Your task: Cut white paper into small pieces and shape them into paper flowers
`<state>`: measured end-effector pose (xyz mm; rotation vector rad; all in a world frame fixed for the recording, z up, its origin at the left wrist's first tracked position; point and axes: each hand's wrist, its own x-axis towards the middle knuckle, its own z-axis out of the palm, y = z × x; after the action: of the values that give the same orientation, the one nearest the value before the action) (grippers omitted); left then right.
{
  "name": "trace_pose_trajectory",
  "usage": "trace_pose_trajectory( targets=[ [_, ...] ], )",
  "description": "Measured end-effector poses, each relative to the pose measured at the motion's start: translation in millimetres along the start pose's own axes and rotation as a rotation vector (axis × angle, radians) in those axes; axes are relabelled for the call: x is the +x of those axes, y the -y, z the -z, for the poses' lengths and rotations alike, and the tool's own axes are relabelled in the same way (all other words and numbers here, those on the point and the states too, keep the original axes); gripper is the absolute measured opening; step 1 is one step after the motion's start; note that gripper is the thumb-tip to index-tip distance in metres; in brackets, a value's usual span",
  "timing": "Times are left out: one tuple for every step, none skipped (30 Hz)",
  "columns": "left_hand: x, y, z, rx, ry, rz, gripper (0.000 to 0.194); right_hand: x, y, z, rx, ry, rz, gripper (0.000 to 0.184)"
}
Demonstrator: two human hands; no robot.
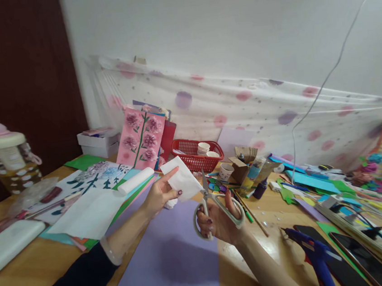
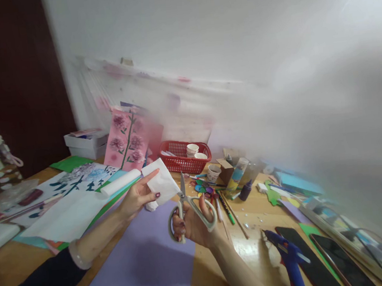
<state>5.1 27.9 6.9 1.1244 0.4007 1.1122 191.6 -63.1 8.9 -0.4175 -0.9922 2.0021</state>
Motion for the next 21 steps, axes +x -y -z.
trace_pose_trajectory(
  targets=[
    [-0.4, -0.3, -0.3, 0.004, 0.004, -0.002, 0.085, 0.2, -0.1, -0.1, 0.001, -0.004, -0.002, 0.062],
    [-0.8, -0.7, -0.6, 0.008, 0.005, -0.005, 0.085, 0.3, -0.3, -0.3, 0.000, -0.013, -0.003, 0.060],
    [-1.3, -1.0, -0.8, 0.013, 0.003, -0.011, 0.086, 0.5, -0.5, -0.8, -0.002, -0.023, -0.004, 0.057],
    [-1.6, -1.2, -0.9, 0.016, -0.001, -0.019, 0.086, 0.7, -0.9, -1.3, -0.003, -0.032, -0.002, 0.055],
    [-1.9, -1.3, -1.0, 0.017, -0.003, -0.024, 0.086, 0.8, -1.2, -1.8, -0.003, -0.037, 0.001, 0.054],
    [-2.0, -1.3, -1.0, 0.019, -0.004, -0.028, 0.086, 0.9, -1.6, -2.2, -0.003, -0.040, 0.003, 0.053],
    [-2.1, -1.3, -1.0, 0.020, -0.006, -0.030, 0.085, 0.9, -2.0, -2.4, -0.006, -0.042, 0.006, 0.052],
    [-2.2, -1.3, -0.9, 0.022, -0.011, -0.029, 0.085, 0.9, -2.4, -2.5, -0.012, -0.044, 0.013, 0.052],
    [-2.2, -1.3, -0.7, 0.026, -0.014, -0.026, 0.086, 1.0, -2.7, -2.3, -0.023, -0.044, 0.023, 0.052],
    [-2.1, -1.3, -0.5, 0.028, -0.017, -0.025, 0.086, 1.0, -3.0, -1.8, -0.039, -0.046, 0.035, 0.052],
    [-2.1, -1.3, -0.3, 0.029, -0.018, -0.027, 0.087, 1.0, -3.3, -0.9, -0.059, -0.051, 0.050, 0.052],
    [-1.9, -1.3, 0.0, 0.028, -0.016, -0.032, 0.087, 1.1, -3.6, 0.2, -0.079, -0.055, 0.061, 0.052],
    [-1.8, -1.3, 0.4, 0.025, -0.013, -0.036, 0.088, 1.3, -3.9, 1.6, -0.097, -0.058, 0.070, 0.052],
    [-1.6, -1.4, 0.8, 0.021, -0.011, -0.039, 0.089, 1.4, -4.1, 3.1, -0.113, -0.060, 0.077, 0.052],
    [-1.4, -1.6, 1.1, 0.016, -0.010, -0.040, 0.090, 1.6, -4.4, 4.7, -0.122, -0.065, 0.082, 0.052],
    [-1.2, -1.9, 1.4, 0.012, -0.009, -0.038, 0.090, 1.7, -4.7, 6.1, -0.126, -0.069, 0.084, 0.052],
    [-1.1, -2.2, 1.7, 0.009, -0.008, -0.037, 0.090, 1.7, -4.9, 7.4, -0.130, -0.072, 0.084, 0.052],
    [-1.0, -2.6, 1.9, 0.008, -0.006, -0.037, 0.091, 1.7, -5.1, 8.5, -0.135, -0.075, 0.084, 0.052],
    [-0.9, -3.0, 2.0, 0.008, -0.005, -0.040, 0.091, 1.6, -5.3, 9.2, -0.141, -0.080, 0.083, 0.052],
    [-0.9, -3.4, 2.0, 0.008, -0.004, -0.041, 0.092, 1.5, -5.4, 9.5, -0.147, -0.083, 0.081, 0.053],
    [-0.9, -3.6, 2.0, 0.010, -0.006, -0.043, 0.092, 1.3, -5.5, 9.4, -0.156, -0.086, 0.085, 0.053]
  ],
)
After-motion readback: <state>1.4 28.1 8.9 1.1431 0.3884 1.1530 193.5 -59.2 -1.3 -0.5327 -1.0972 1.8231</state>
